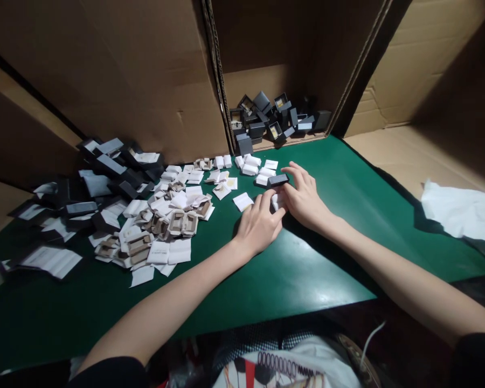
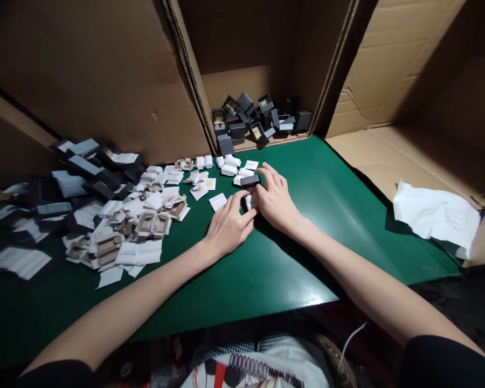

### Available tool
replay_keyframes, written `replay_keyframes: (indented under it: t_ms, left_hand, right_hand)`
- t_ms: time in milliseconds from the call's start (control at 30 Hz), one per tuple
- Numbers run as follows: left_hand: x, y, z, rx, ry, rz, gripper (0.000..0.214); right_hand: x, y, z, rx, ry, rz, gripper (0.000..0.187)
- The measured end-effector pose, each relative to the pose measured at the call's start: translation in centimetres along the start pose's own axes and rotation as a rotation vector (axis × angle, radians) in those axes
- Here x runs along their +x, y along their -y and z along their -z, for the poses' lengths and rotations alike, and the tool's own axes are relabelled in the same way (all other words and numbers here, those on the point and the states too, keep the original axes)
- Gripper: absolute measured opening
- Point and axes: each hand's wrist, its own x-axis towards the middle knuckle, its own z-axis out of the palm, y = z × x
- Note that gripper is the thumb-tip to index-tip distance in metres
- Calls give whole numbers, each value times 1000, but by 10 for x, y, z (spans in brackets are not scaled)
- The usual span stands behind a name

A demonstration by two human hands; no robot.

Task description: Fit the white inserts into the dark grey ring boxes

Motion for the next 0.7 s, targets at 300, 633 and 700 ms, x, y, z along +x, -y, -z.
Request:
replay_keyframes:
  t_ms: [300,633,700]
  left_hand:
    - [-2,1,0,34,30,-7,32]
    - [-1,0,3,66,44,-16,38]
    - [-1,0,3,69,46,-27,38]
  right_hand:
    - [-4,-11,14,-8,-75,95,16]
    - [-1,-10,19,-207,29,144,16]
    - [0,-10,18,-241,48,159,17]
